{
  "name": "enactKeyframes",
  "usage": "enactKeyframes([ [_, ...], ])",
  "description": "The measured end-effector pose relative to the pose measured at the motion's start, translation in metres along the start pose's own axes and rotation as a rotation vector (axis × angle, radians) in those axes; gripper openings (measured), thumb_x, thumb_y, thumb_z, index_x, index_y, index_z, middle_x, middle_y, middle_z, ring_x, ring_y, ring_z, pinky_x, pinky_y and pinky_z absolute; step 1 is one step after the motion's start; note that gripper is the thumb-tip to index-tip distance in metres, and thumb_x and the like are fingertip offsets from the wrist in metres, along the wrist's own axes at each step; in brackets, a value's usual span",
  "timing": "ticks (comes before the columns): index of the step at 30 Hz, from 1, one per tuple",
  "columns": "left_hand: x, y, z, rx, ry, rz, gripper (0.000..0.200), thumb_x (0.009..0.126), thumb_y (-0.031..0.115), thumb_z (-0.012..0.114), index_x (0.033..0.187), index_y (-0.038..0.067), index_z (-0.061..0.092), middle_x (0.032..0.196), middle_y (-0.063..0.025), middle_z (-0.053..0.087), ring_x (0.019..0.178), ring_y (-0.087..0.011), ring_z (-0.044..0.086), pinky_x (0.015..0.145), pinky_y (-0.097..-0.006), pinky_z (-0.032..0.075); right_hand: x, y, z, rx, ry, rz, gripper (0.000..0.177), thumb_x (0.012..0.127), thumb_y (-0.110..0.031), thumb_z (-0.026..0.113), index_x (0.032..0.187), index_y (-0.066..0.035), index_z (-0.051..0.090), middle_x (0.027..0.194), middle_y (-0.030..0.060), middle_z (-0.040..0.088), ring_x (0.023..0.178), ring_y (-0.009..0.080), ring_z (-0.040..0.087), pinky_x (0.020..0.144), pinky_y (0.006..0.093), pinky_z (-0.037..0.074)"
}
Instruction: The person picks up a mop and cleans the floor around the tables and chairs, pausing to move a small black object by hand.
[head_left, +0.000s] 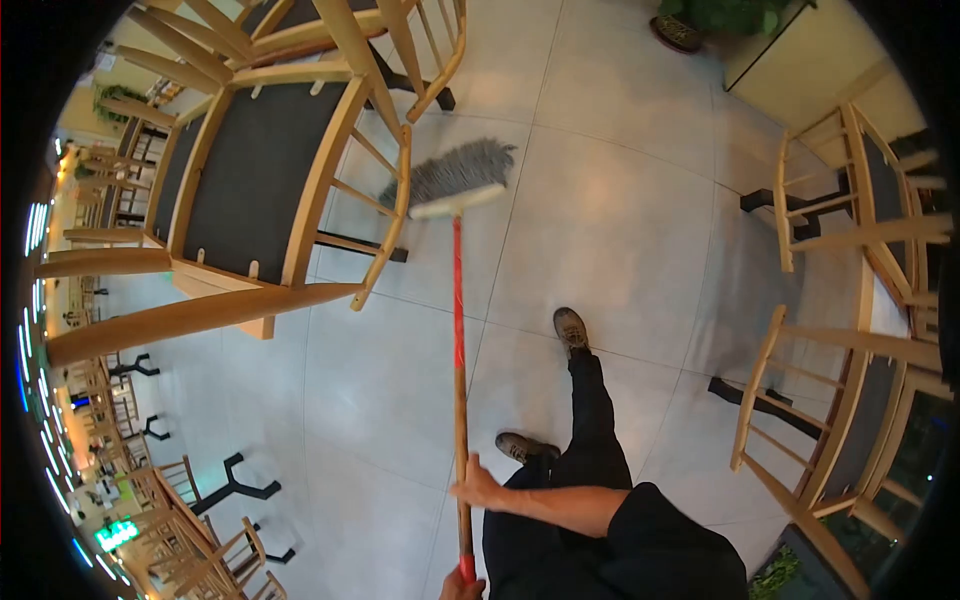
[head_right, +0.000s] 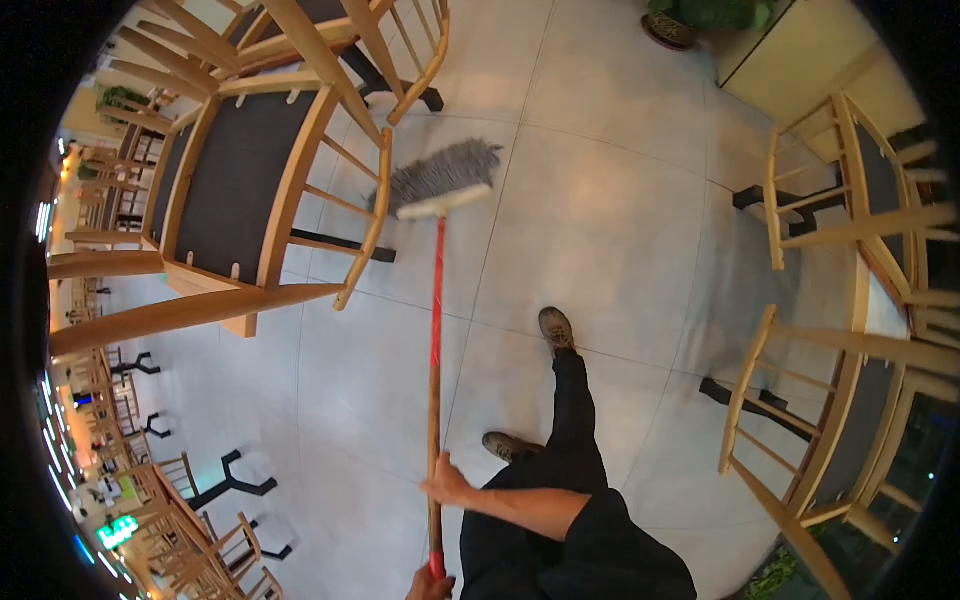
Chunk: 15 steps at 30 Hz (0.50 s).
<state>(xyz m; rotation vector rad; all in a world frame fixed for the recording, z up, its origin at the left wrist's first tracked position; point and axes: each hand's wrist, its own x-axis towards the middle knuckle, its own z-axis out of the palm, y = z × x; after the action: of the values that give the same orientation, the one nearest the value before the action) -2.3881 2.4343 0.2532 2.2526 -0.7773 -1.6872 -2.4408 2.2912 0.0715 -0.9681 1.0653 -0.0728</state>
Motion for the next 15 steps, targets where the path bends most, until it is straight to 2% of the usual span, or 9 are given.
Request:
enactKeyframes([
  [1,-0.022,-0.032,-0.011,-0.143,-0.041,-0.090,0.008,0.077,0.008,0.053,0.080,0.005,0.047,0.054,-0.0023,0.047,0.040,-0.0101,0.043,0.035,-0.0260,0.038,-0.022,-0.005,0.011,0.061,-0.065,0.087,0.070,0.068,-0.025,0.064,0.108,0.013,0.021,0.081,0.0256,0.052,0.073,0.0296,0.058,0.058,0.0367,0.048],
  [2,-0.041,-0.049,-0.020,-0.101,-0.034,-0.032,0.009,0.077,0.006,0.052,0.083,0.006,0.046,0.054,-0.0009,0.045,0.041,-0.0093,0.042,0.034,-0.0250,0.037,-0.041,-0.003,0.024,0.066,-0.085,0.060,0.073,0.070,-0.025,0.065,0.108,0.017,0.020,0.086,0.0268,0.051,0.076,0.0280,0.058,0.061,0.0351,0.048],
  [4,-0.065,-0.095,-0.053,-0.501,-0.078,-0.432,0.012,0.076,0.003,0.051,0.085,0.008,0.045,0.055,0.0027,0.040,0.044,-0.0077,0.039,0.035,-0.0234,0.034,-0.069,-0.003,0.053,0.094,-0.048,0.103,0.070,0.071,-0.021,0.065,0.107,0.020,0.021,0.092,0.0247,0.050,0.079,0.0259,0.056,0.066,0.0317,0.047],
  [6,-0.072,-0.067,-0.072,-0.162,-0.100,-0.234,0.012,0.076,0.004,0.052,0.085,0.009,0.044,0.056,0.0037,0.039,0.046,-0.0073,0.037,0.037,-0.0232,0.033,-0.068,-0.015,0.052,0.100,-0.052,0.088,0.064,0.071,-0.020,0.065,0.102,0.019,0.025,0.085,0.0208,0.049,0.075,0.0238,0.054,0.064,0.0319,0.046],
  [7,-0.066,-0.057,-0.082,-0.137,-0.128,-0.279,0.011,0.075,0.007,0.052,0.083,0.008,0.045,0.056,0.0022,0.042,0.047,-0.0081,0.039,0.038,-0.0251,0.034,-0.064,-0.022,0.049,0.104,-0.043,0.082,0.064,0.071,-0.020,0.065,0.102,0.019,0.025,0.085,0.0208,0.049,0.075,0.0238,0.054,0.064,0.0319,0.046],
  [12,-0.004,0.018,-0.110,0.251,-0.109,-0.049,0.012,0.073,0.013,0.053,0.077,0.005,0.045,0.056,-0.0016,0.046,0.047,-0.0116,0.045,0.041,-0.0289,0.040,-0.009,-0.054,0.028,0.286,0.189,-0.021,0.046,0.069,-0.016,0.062,0.098,0.006,0.035,0.080,0.0128,0.048,0.074,0.0201,0.052,0.061,0.0327,0.045],
  [13,0.010,0.033,-0.111,0.279,-0.052,0.059,0.017,0.078,0.021,0.054,0.077,0.006,0.046,0.056,0.0009,0.044,0.048,-0.0100,0.044,0.042,-0.0274,0.039,0.004,-0.063,0.016,0.289,0.185,-0.017,0.046,0.069,-0.016,0.062,0.098,0.006,0.035,0.080,0.0128,0.048,0.074,0.0201,0.052,0.061,0.0327,0.045],
  [14,0.042,0.039,-0.120,0.435,-0.161,-0.066,0.016,0.072,0.007,0.059,0.081,-0.001,0.048,0.054,-0.0044,0.051,0.047,-0.0129,0.053,0.044,-0.0282,0.043,0.020,-0.075,-0.001,0.349,0.219,-0.024,0.045,0.068,-0.015,0.062,0.099,0.004,0.036,0.079,0.0119,0.049,0.074,0.0201,0.052,0.061,0.0329,0.045],
  [15,0.059,0.046,-0.123,0.398,-0.152,-0.110,0.015,0.072,0.006,0.058,0.082,-0.001,0.049,0.054,-0.0044,0.051,0.047,-0.0128,0.053,0.044,-0.0282,0.043,0.036,-0.089,-0.020,0.408,0.254,-0.032,0.044,0.068,-0.014,0.061,0.100,0.003,0.037,0.079,0.0110,0.049,0.073,0.0200,0.052,0.061,0.0331,0.045],
])
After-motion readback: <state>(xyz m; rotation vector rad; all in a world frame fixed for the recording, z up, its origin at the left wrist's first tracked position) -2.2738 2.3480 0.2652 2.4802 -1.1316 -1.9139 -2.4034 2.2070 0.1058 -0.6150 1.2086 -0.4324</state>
